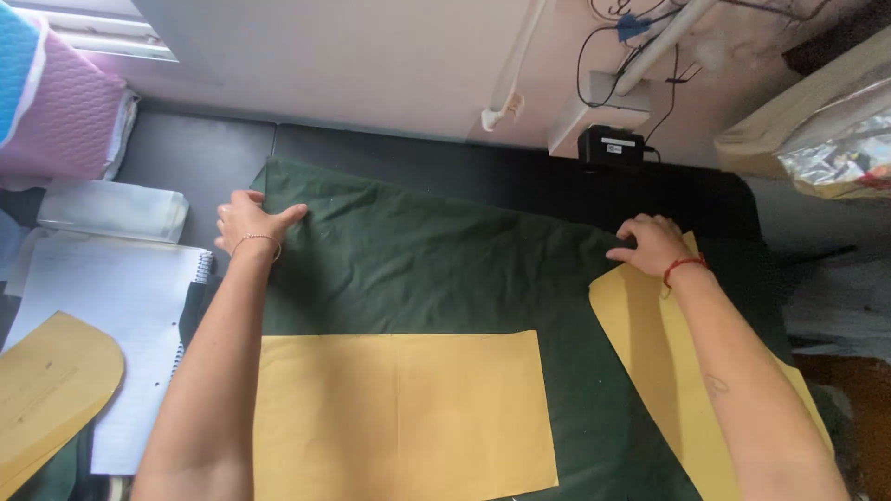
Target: The person places a brown paper pattern on a green fabric, traces the outline with a blue pen, and then uses a green electric rotary cutter to cut the fabric along the marked lines. The person repeats this process for multiple pattern pieces.
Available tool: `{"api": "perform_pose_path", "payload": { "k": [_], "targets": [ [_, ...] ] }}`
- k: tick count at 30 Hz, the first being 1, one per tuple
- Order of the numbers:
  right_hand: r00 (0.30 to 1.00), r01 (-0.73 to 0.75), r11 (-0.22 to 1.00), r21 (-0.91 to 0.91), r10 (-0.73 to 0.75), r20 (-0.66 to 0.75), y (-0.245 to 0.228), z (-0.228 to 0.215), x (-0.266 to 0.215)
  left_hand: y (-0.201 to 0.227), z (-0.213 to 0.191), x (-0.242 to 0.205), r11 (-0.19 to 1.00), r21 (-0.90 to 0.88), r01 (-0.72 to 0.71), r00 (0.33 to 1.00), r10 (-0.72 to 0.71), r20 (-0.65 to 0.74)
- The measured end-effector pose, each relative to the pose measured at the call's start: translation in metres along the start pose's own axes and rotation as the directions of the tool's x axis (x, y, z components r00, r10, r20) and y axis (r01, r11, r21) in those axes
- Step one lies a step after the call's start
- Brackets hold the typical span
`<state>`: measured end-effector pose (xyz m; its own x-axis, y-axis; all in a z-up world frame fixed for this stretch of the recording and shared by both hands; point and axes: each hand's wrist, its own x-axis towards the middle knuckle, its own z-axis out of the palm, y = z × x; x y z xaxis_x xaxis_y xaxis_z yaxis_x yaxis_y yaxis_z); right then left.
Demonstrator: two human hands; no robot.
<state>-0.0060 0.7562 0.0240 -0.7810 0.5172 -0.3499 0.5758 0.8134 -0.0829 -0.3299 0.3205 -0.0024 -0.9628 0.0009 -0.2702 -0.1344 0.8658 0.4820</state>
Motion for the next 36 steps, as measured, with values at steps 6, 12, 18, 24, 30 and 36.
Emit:
{"api": "perform_pose_path", "payload": {
  "k": [6,12,18,24,30,36],
  "targets": [
    [0.695,0.397,0.845,-0.358,-0.531,-0.485,0.039,0.053,-0.057,-0.027,0.018,0.025,0.921,0.155,-0.359,0.930,0.367,-0.030],
    [0.878,0.420,0.906,0.059,-0.389,-0.280,-0.001,0.025,-0.080,-0.049,-0.037,-0.028,0.862,-0.204,-0.464,0.822,0.505,0.262],
    [0.995,0.022,0.979,0.200,-0.040,0.087,0.010,0.012,-0.023,-0.099,-0.041,-0.067,0.610,0.280,-0.742,0.652,0.558,0.513],
    [0.902,-0.092,0.994,0.052,0.061,0.428,-0.004,-0.009,-0.012,-0.070,-0.057,-0.113,0.630,0.465,-0.622,0.744,0.290,0.602],
    [0.871,0.166,0.985,-0.048,-0.124,0.476,0.006,-0.008,-0.002,-0.062,-0.042,-0.116,0.661,0.555,-0.504,0.781,0.076,0.619],
    [0.827,-0.093,0.834,0.544,-0.239,0.508,0.004,-0.031,-0.024,-0.091,-0.039,-0.081,0.570,0.335,-0.750,0.589,0.345,0.731]
  ]
}}
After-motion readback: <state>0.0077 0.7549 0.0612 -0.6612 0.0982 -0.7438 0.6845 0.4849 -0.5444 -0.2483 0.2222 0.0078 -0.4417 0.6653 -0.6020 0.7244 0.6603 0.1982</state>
